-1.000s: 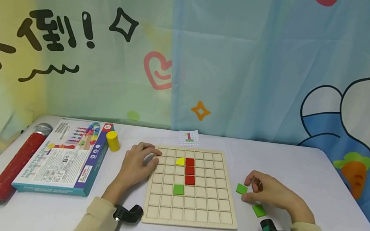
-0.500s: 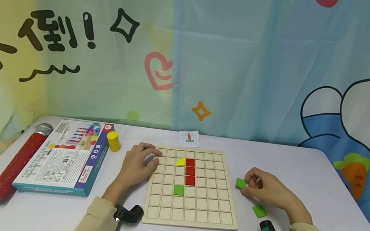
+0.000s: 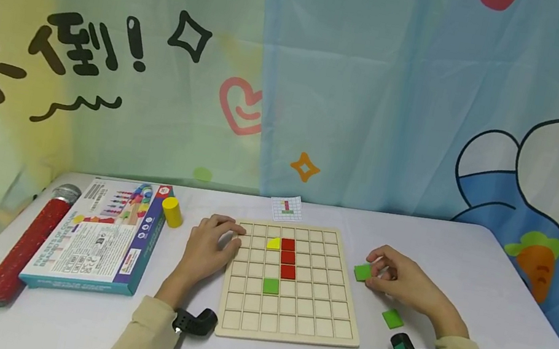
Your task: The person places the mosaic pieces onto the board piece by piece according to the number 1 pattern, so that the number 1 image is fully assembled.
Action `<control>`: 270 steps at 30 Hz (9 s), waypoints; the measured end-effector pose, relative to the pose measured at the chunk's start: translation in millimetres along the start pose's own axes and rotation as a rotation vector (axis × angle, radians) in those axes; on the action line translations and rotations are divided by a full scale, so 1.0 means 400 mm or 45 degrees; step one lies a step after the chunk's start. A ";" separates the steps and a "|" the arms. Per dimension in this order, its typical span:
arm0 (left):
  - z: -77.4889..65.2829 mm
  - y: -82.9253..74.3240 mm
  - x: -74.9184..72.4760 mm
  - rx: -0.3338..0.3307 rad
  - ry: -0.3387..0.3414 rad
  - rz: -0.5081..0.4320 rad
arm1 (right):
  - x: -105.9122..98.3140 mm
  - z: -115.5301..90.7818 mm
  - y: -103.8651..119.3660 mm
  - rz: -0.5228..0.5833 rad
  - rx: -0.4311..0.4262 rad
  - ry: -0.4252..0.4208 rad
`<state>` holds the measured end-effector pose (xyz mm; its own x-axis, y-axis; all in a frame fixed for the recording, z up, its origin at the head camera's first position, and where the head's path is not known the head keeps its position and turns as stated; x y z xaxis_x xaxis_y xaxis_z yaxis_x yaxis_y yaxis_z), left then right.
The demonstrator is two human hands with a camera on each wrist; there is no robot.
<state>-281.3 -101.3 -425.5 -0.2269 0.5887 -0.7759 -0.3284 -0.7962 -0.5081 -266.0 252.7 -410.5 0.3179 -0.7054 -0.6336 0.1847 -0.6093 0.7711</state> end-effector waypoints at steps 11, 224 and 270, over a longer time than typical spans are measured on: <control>0.002 0.002 0.002 -0.003 0.006 0.005 | 0.006 0.004 0.003 -0.077 -0.007 -0.017; 0.001 0.002 0.001 -0.027 0.019 -0.002 | -0.006 -0.087 -0.012 -0.039 -0.022 0.285; 0.002 0.004 0.002 -0.031 0.017 -0.010 | 0.018 -0.063 0.010 -0.026 -0.115 0.118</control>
<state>-282.6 -102.0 -426.7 -0.2116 0.5933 -0.7766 -0.3077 -0.7947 -0.5233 -239.6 254.2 -410.3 0.3970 -0.6541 -0.6439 0.2736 -0.5853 0.7633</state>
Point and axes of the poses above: each hand's wrist, its own z-axis towards the middle knuckle, its own x-axis out of the palm, y = z × x, the point moved 7 cm from there along z, towards the middle knuckle, and after that the axes turned 6 degrees about z, right-handed, at the moved point
